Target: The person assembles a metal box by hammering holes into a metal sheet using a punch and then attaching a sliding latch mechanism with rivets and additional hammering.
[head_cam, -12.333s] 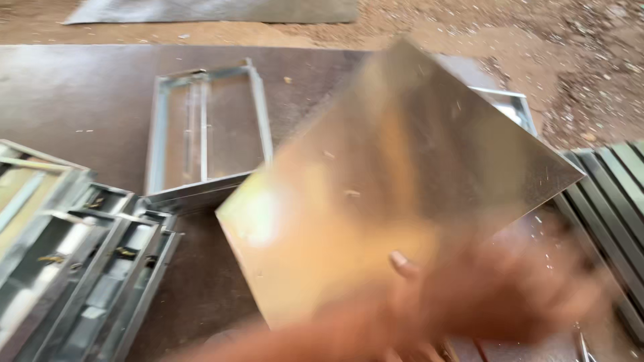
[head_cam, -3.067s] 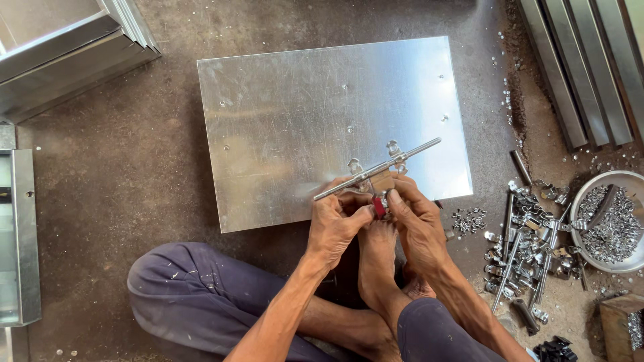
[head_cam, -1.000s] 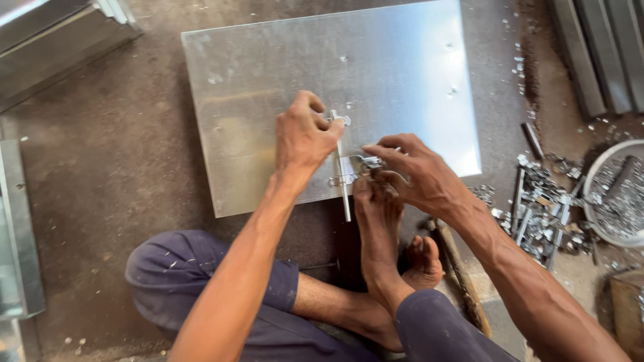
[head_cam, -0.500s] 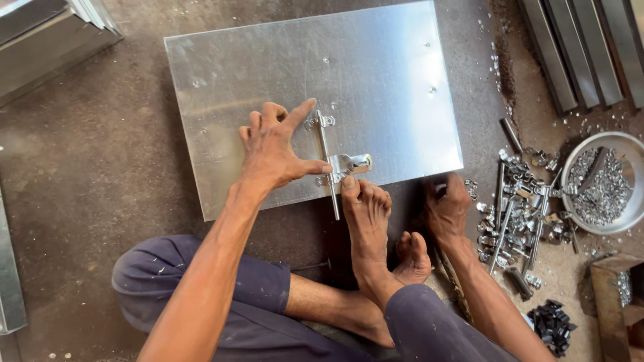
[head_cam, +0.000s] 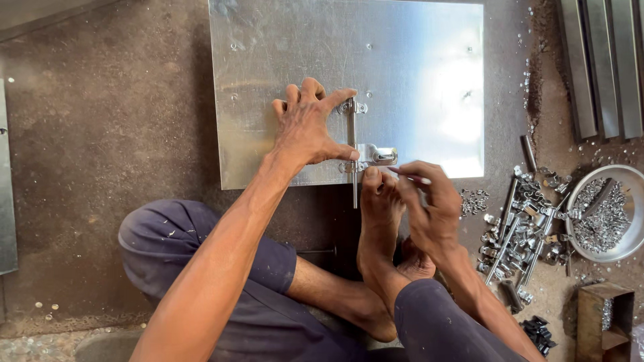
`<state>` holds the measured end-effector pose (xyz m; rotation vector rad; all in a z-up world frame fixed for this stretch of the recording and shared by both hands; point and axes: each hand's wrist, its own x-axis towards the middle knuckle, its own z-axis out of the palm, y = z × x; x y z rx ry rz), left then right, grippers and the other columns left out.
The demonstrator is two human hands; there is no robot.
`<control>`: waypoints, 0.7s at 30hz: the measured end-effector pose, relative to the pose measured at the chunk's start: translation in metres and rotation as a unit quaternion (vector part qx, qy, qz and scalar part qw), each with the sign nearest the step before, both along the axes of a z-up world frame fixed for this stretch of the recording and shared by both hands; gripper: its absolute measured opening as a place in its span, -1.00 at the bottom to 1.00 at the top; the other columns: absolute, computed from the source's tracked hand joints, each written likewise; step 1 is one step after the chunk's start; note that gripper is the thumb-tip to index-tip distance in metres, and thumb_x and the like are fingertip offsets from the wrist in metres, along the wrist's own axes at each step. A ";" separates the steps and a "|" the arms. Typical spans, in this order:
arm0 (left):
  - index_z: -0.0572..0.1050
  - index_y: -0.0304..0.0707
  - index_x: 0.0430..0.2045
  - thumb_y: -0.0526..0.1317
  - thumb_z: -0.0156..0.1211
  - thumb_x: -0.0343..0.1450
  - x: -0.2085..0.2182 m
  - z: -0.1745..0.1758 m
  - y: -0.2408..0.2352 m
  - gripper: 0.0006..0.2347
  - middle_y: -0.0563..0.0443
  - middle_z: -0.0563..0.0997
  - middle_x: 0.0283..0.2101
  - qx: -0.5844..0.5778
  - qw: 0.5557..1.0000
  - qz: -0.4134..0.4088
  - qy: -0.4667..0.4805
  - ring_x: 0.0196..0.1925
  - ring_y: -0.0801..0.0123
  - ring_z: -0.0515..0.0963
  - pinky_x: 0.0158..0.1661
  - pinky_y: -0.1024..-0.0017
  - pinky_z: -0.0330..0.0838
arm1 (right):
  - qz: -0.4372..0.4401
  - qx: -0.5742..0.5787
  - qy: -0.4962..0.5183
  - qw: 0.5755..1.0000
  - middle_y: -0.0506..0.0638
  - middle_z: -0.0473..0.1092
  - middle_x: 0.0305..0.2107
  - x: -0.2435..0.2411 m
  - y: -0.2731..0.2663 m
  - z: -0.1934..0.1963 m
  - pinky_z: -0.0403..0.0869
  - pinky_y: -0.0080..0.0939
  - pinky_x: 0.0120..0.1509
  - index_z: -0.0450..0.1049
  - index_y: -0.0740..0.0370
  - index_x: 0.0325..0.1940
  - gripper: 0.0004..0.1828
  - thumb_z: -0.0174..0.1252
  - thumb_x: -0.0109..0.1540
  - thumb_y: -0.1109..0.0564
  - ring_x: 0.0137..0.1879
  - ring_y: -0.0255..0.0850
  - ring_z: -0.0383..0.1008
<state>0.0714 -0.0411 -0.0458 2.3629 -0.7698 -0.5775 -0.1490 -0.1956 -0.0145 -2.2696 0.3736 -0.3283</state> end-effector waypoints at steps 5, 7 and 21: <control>0.47 0.47 0.12 0.25 0.68 -0.35 0.000 0.004 -0.002 -0.01 0.16 0.42 -0.07 0.011 1.000 0.010 0.014 0.08 0.19 0.30 0.07 0.01 0.16 | 0.075 -0.078 -0.007 0.994 0.07 0.48 -0.07 0.031 0.021 0.008 0.56 -0.27 -0.12 0.48 0.26 0.09 -0.79 0.16 0.37 0.20 -0.07 -0.18 0.59; 0.47 0.47 0.11 0.25 0.68 -0.34 0.000 0.002 -0.001 -0.01 0.16 0.42 -0.08 0.008 1.000 0.015 0.011 0.07 0.19 0.30 0.08 0.00 0.16 | 0.064 -0.071 0.021 0.995 0.06 0.48 -0.08 0.032 0.024 0.012 0.55 -0.28 -0.19 0.49 0.24 0.09 -0.78 0.19 0.35 0.19 -0.12 -0.20 0.59; 0.45 0.50 0.13 0.25 0.68 -0.30 0.000 -0.003 -0.003 -0.03 0.15 0.41 -0.08 0.016 1.000 0.008 0.008 0.05 0.18 0.30 0.07 -0.05 0.16 | 0.105 -0.101 0.035 0.989 0.04 0.45 -0.04 0.035 0.019 0.009 0.60 -0.22 -0.07 0.50 0.22 0.08 -0.75 0.21 0.32 0.16 -0.05 -0.13 0.55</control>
